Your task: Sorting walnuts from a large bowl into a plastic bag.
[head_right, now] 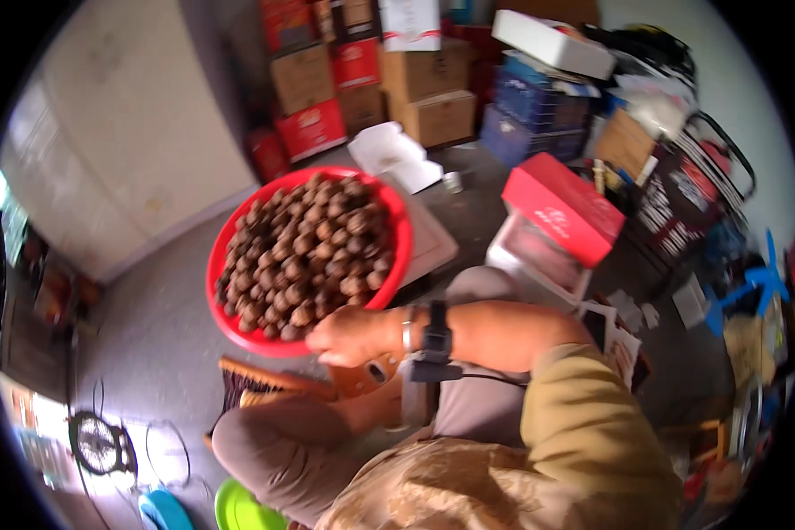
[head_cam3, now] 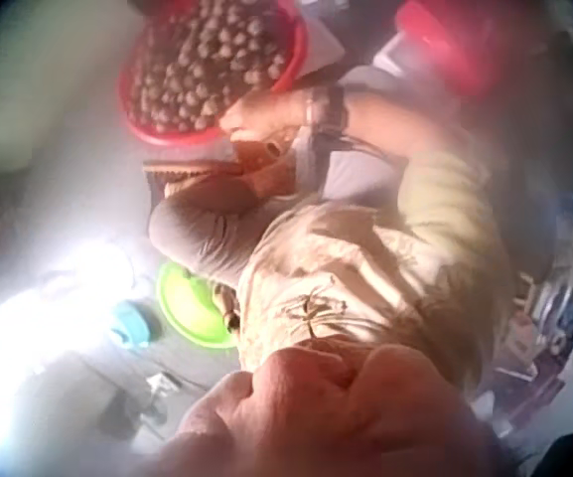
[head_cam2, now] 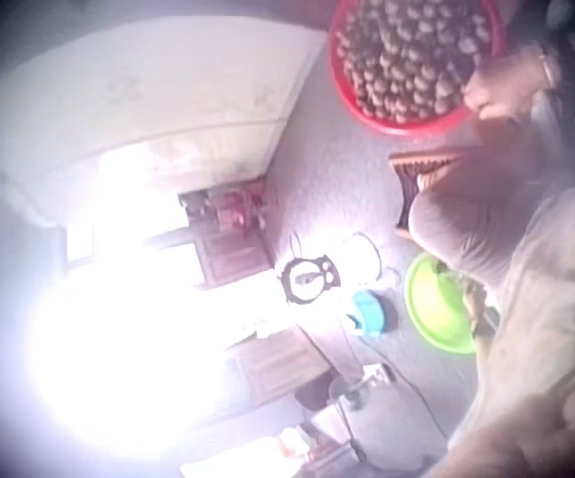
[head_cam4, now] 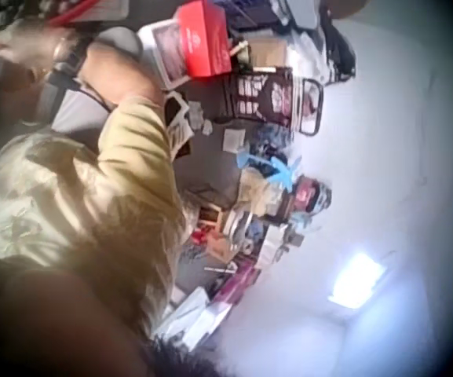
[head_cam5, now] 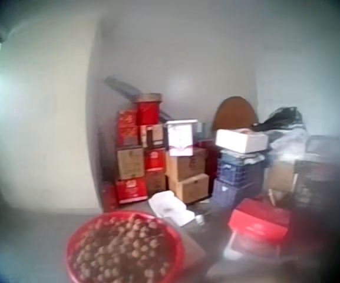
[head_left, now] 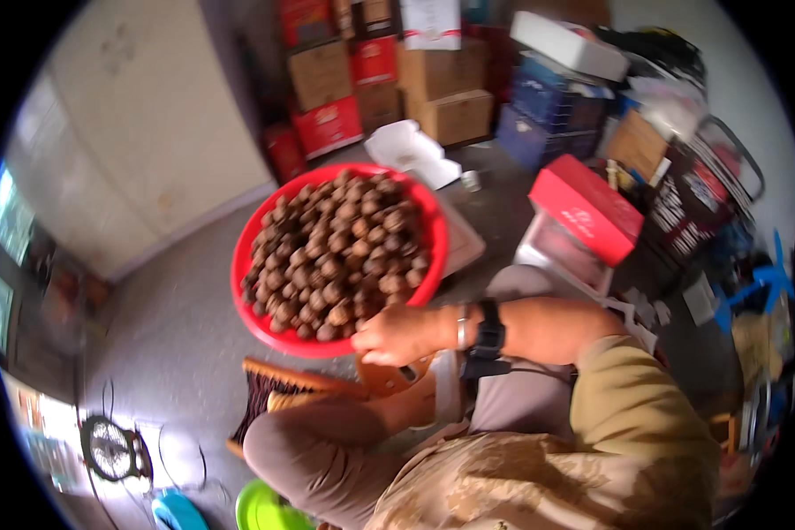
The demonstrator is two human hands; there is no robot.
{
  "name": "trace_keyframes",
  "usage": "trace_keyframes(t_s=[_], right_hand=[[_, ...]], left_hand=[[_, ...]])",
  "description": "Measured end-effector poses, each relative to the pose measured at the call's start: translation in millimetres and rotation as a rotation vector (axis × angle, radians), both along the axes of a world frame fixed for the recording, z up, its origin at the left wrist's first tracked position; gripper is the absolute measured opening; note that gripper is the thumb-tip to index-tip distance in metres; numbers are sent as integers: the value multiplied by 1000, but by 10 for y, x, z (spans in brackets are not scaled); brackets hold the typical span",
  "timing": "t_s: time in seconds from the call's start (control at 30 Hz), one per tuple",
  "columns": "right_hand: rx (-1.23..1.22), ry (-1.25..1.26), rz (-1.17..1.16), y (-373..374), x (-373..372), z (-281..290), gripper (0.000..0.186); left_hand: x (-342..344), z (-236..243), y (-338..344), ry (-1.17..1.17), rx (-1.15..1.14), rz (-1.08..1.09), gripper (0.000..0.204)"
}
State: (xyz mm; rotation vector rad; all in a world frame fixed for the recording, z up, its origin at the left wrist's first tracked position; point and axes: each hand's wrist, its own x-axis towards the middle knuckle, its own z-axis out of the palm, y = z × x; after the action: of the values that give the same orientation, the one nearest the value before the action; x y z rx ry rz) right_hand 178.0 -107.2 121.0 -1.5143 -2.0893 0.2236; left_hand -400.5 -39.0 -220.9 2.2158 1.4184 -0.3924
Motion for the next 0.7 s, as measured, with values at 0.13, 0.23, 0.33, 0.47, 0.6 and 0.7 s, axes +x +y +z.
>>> trace_keyframes(t_s=[0.13,0.23,0.33,0.47,0.6,0.7], right_hand=[[58,116,-185,-214,217,350,18],[135,72,-280,-352,363,615,16],[248,167,-376,-676,536,856,17],[259,195,-666,-1319,1031,843,12],[281,98,-1113,-2181,1661,379,9],[94,-217,-1439,-2734,1936,-18,12]], left_hand=[[1163,1170,594,-293,138,176,33],[1521,2157,753,-509,240,237,33],[1762,2970,781,-698,290,237,33],[2014,3713,775,-866,269,162,33],[2303,3984,800,-951,131,21,33],[2686,3987,779,-957,-43,-49,27]])
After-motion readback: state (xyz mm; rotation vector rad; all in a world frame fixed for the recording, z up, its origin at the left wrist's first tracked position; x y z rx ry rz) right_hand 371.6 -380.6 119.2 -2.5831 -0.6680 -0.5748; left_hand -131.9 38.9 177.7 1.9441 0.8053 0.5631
